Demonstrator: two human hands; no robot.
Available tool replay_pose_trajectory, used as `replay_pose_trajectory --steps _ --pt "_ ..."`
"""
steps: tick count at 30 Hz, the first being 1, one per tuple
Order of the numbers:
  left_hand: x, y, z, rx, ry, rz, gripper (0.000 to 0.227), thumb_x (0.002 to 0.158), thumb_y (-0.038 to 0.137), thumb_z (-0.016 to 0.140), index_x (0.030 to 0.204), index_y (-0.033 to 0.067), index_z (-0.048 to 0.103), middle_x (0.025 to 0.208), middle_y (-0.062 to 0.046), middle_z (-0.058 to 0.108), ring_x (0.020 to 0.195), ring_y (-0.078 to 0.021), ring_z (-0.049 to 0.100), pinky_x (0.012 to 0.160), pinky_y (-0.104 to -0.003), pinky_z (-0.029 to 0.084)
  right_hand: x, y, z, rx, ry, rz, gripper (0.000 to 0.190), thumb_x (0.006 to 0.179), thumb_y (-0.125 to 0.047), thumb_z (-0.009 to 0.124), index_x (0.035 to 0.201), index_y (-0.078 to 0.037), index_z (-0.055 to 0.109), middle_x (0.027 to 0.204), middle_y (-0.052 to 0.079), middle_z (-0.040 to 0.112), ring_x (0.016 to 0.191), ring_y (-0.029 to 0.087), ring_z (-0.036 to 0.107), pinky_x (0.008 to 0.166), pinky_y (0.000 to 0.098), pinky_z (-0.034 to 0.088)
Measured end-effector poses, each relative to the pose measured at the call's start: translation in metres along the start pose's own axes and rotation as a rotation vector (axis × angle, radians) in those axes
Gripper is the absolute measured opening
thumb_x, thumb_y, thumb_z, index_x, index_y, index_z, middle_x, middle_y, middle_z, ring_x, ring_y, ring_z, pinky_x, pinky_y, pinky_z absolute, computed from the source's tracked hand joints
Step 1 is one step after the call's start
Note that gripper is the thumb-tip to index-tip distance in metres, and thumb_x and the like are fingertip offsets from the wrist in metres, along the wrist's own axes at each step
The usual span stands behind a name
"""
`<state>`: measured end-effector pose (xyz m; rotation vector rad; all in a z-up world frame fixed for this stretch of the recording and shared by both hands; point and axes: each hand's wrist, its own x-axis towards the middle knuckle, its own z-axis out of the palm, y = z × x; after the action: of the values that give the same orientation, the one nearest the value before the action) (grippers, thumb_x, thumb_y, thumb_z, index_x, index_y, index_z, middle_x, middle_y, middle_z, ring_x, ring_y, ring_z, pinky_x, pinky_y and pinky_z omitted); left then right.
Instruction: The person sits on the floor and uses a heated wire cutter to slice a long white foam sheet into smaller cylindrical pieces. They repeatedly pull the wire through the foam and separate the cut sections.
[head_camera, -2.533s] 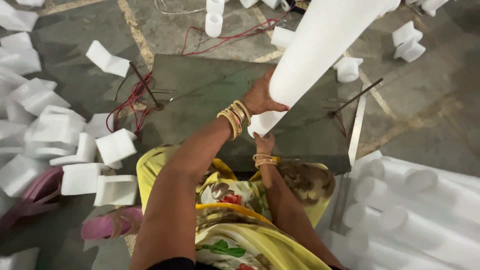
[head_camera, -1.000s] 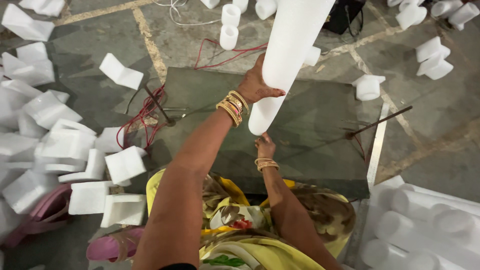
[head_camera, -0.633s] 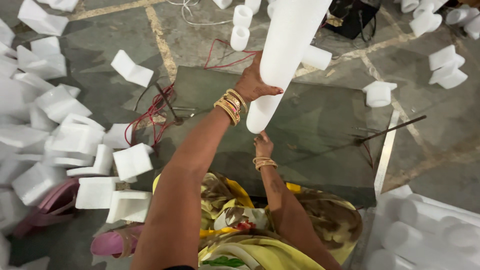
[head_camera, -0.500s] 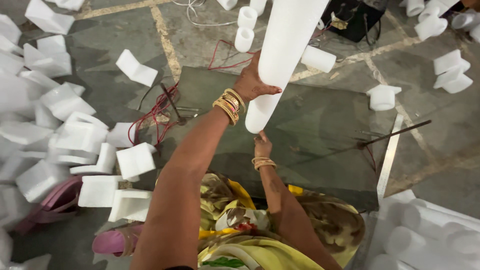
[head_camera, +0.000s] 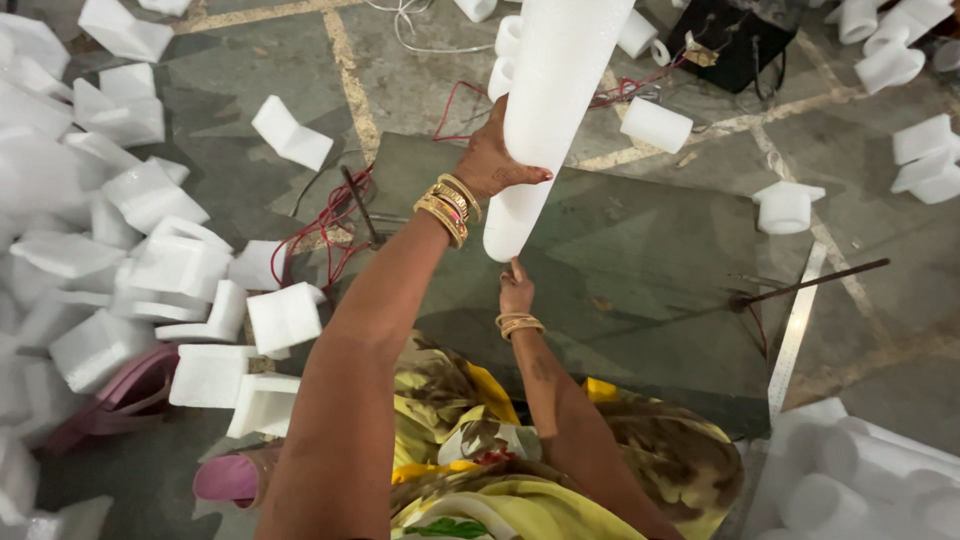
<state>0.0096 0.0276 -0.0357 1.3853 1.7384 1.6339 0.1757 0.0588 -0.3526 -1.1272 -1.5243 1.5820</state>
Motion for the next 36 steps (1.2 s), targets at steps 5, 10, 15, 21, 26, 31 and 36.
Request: replay_pose_trajectory --steps 5,10,15,21,26,31,36 --pt "-0.001 -0.005 -0.006 0.001 0.020 0.026 0.123 0.062 0.045 0.099 0.157 0.0122 0.028 0.146 -0.018 0.060 0.137 -0.0324 0.059 0.115 -0.044 0.048 -0.002 0.002 0.008 -0.146 -0.001 0.006 0.055 0.091 0.003 0.062 0.145 -0.011 0.058 0.086 0.001 0.063 0.072 0.010 0.049 0.067 0.0232 0.045" --pt "-0.002 -0.004 -0.012 0.036 0.040 0.016 0.119 0.060 0.043 0.099 0.155 0.0128 0.033 0.146 -0.017 0.062 0.135 -0.0320 0.061 0.113 -0.044 0.051 -0.003 0.000 0.017 -0.358 -0.002 -0.126 0.054 0.097 -0.003 0.062 0.150 -0.013 0.055 0.090 0.013 0.063 0.078 0.021 0.056 0.075 0.0291 0.049" --pt "-0.002 -0.004 -0.017 0.038 0.040 -0.030 0.124 0.058 0.046 0.099 0.154 0.0118 0.028 0.141 -0.017 0.063 0.131 -0.0317 0.063 0.112 -0.043 0.051 -0.005 0.000 0.021 -0.515 -0.007 -0.273 0.064 0.090 -0.005 0.066 0.151 -0.013 0.050 0.106 0.022 0.070 0.091 0.036 0.068 0.083 0.0434 0.053" --pt "0.000 -0.008 -0.021 0.033 0.056 -0.018 0.122 0.059 0.045 0.099 0.153 0.0120 0.030 0.140 -0.017 0.065 0.132 -0.0316 0.063 0.112 -0.043 0.052 -0.007 0.003 0.027 -0.625 0.003 -0.291 0.073 0.086 -0.006 0.068 0.154 -0.018 0.044 0.138 0.012 0.062 0.102 0.034 0.068 0.092 0.0473 0.053" --pt "-0.002 -0.007 -0.025 -0.001 0.057 -0.034 0.121 0.060 0.040 0.100 0.154 0.0110 0.029 0.141 -0.016 0.063 0.132 -0.0315 0.061 0.111 -0.043 0.050 -0.007 0.003 0.033 -0.770 -0.056 -0.126 0.077 0.090 -0.012 0.067 0.159 -0.025 0.036 0.156 -0.004 0.049 0.120 0.030 0.061 0.106 0.0494 0.046" --pt "-0.004 -0.003 -0.024 0.056 0.101 -0.034 0.113 0.060 0.037 0.099 0.151 0.0102 0.036 0.138 -0.015 0.065 0.130 -0.0296 0.063 0.110 -0.041 0.052 -0.008 -0.001 0.034 -0.848 -0.111 -0.078 0.083 0.090 -0.016 0.064 0.162 -0.029 0.025 0.165 -0.008 0.034 0.130 0.036 0.053 0.111 0.0560 0.039" --pt "-0.005 -0.004 -0.027 0.149 0.117 0.016 0.108 0.060 0.033 0.099 0.148 0.0105 0.040 0.136 -0.014 0.065 0.127 -0.0295 0.065 0.108 -0.040 0.054 -0.007 -0.006 0.036 -0.971 -0.193 -0.028 0.086 0.091 -0.013 0.063 0.164 -0.028 0.020 0.169 -0.007 0.024 0.138 0.044 0.042 0.114 0.0585 0.032"
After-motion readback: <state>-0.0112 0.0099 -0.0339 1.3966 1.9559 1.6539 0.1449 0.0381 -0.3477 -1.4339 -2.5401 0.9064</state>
